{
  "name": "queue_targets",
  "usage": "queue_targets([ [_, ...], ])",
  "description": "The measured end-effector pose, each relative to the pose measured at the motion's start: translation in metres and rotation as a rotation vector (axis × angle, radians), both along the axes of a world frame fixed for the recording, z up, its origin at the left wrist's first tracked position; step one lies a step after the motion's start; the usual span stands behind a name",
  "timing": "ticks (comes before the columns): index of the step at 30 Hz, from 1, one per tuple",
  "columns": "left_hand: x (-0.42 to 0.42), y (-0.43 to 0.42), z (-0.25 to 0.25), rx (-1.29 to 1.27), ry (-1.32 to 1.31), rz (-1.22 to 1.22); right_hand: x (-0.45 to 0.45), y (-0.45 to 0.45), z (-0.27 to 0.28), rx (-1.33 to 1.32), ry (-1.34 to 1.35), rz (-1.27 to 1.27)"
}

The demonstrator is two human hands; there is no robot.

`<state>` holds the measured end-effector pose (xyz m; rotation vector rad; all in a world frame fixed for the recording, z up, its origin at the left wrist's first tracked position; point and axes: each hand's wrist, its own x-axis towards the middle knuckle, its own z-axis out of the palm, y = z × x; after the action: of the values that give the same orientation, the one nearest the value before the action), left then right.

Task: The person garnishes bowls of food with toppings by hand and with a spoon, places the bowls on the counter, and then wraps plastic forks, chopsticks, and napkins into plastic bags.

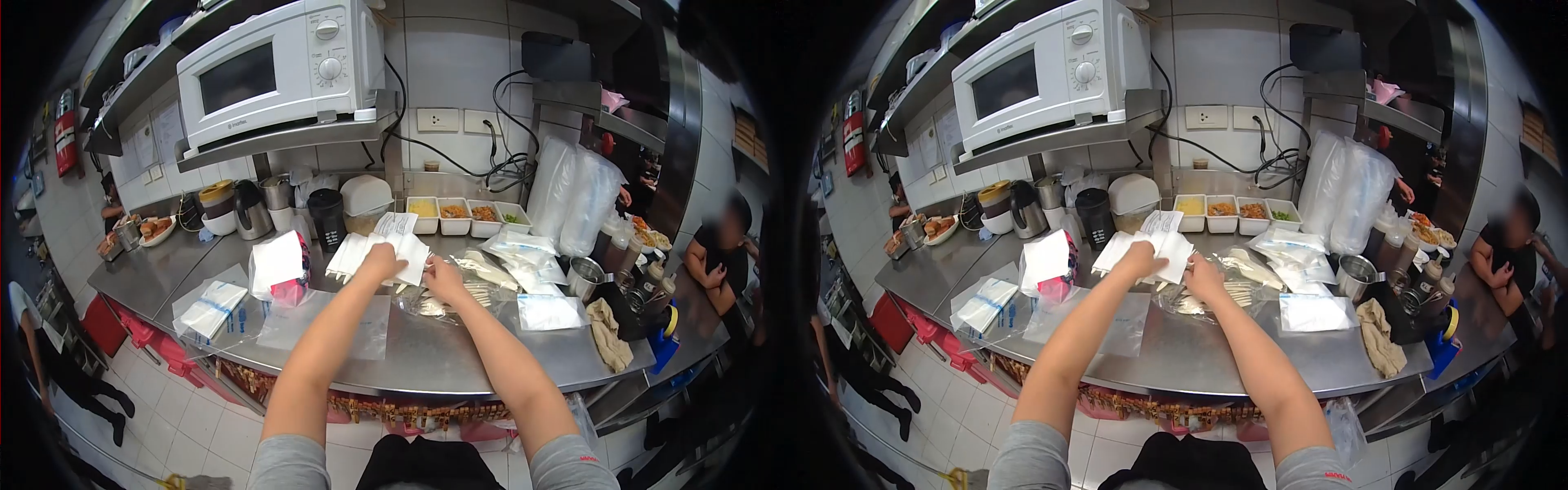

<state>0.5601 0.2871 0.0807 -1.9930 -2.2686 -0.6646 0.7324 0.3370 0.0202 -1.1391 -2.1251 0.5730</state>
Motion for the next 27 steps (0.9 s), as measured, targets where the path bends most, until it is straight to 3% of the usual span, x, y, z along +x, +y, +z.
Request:
queue_targets([
  [4,0.02,-0.006,-0.001,-0.151,-0.075,0.078,0.0,0.003,-0.012,0.001,0.024,0.079],
  [13,0.023,0.001,-0.025,-0.054,-0.109,-0.019,-0.001,-0.015,0.002,-0.013,-0.079,0.071],
  [19,0.009,0.0,-0.019,-0.08,-0.425,-0.11,-0.001,-0.028,0.012,0.044,0.108,-0.056],
  [23,0.0,-0.002,-0.019,0.028,-1.315,-0.299,-0.011,-0.01,0.005,0.046,0.498,0.019],
  [26,0.026,-0.003,-0.027,0.254,-1.735,-0.462,-0.014,0.009,0.002,0.02,0.683,0.165],
  [27,0.032,0.004,-0.04,0.278,-1.726,-0.559,-0.012,0.004,0.011,-0.02,0.725,0.168],
])
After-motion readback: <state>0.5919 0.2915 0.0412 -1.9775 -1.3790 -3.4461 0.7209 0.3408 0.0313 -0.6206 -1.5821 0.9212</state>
